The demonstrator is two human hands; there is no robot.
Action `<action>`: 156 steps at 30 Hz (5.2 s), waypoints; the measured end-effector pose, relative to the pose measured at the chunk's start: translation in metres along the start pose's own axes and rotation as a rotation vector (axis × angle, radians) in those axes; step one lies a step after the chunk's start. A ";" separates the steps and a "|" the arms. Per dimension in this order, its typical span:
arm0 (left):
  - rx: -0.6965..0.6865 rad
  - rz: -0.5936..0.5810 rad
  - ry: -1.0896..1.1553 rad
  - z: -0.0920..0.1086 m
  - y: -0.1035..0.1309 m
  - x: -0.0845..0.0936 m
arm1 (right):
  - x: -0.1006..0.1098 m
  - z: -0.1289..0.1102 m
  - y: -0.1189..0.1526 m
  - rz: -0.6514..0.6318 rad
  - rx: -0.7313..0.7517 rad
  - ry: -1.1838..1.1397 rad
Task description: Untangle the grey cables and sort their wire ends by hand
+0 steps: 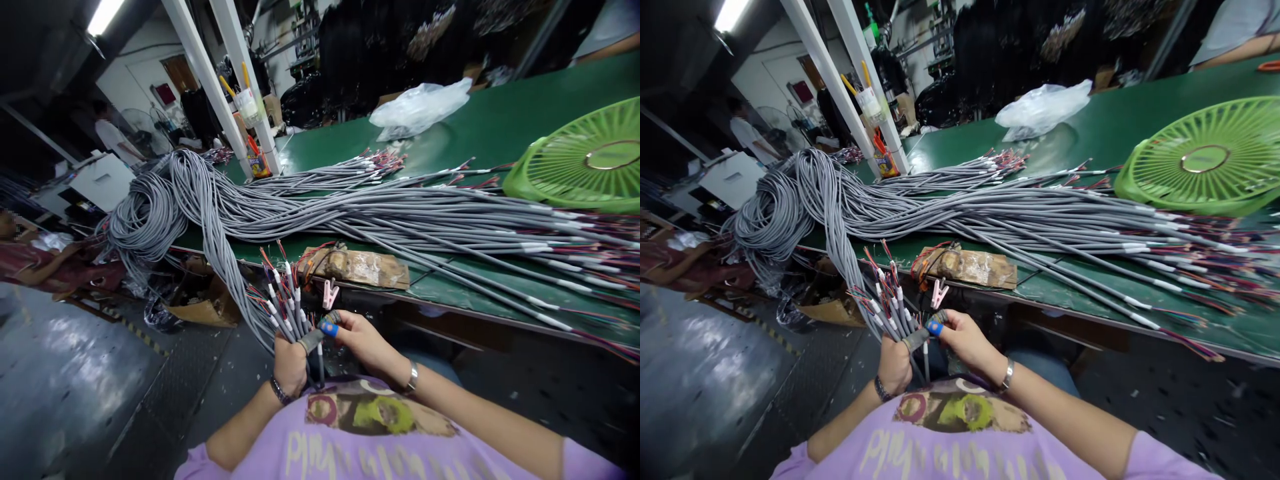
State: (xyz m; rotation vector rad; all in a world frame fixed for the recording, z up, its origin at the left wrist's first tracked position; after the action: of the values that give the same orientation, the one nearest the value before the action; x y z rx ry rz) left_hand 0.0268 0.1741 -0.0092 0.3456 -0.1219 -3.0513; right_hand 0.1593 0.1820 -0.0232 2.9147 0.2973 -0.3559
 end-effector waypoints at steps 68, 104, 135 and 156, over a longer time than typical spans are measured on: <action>0.035 0.108 0.075 0.006 -0.019 -0.013 | 0.018 0.000 -0.033 0.210 0.126 -0.265; -0.009 0.033 0.042 0.000 -0.003 -0.004 | 0.002 0.012 -0.007 0.005 -0.037 -0.243; 0.026 -0.264 0.076 0.008 -0.026 -0.016 | 0.012 -0.003 -0.043 0.148 -0.025 -0.493; 0.016 -0.224 0.062 -0.003 -0.012 0.007 | 0.031 0.022 -0.006 0.030 -0.183 -0.481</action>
State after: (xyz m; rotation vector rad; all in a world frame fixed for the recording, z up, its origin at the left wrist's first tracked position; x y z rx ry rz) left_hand 0.0203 0.1849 -0.0147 0.4859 -0.1109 -3.2565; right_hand 0.1824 0.1889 -0.0530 2.5490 0.1964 -0.9451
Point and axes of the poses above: each hand's wrist, its own y-axis away from the middle knuckle, its own x-axis out of the back of the hand, z = x × y, the point moved 3 cm from there along -y, towards the middle knuckle, and after that the axes turned 2 degrees about -z, right-handed, at the moved point
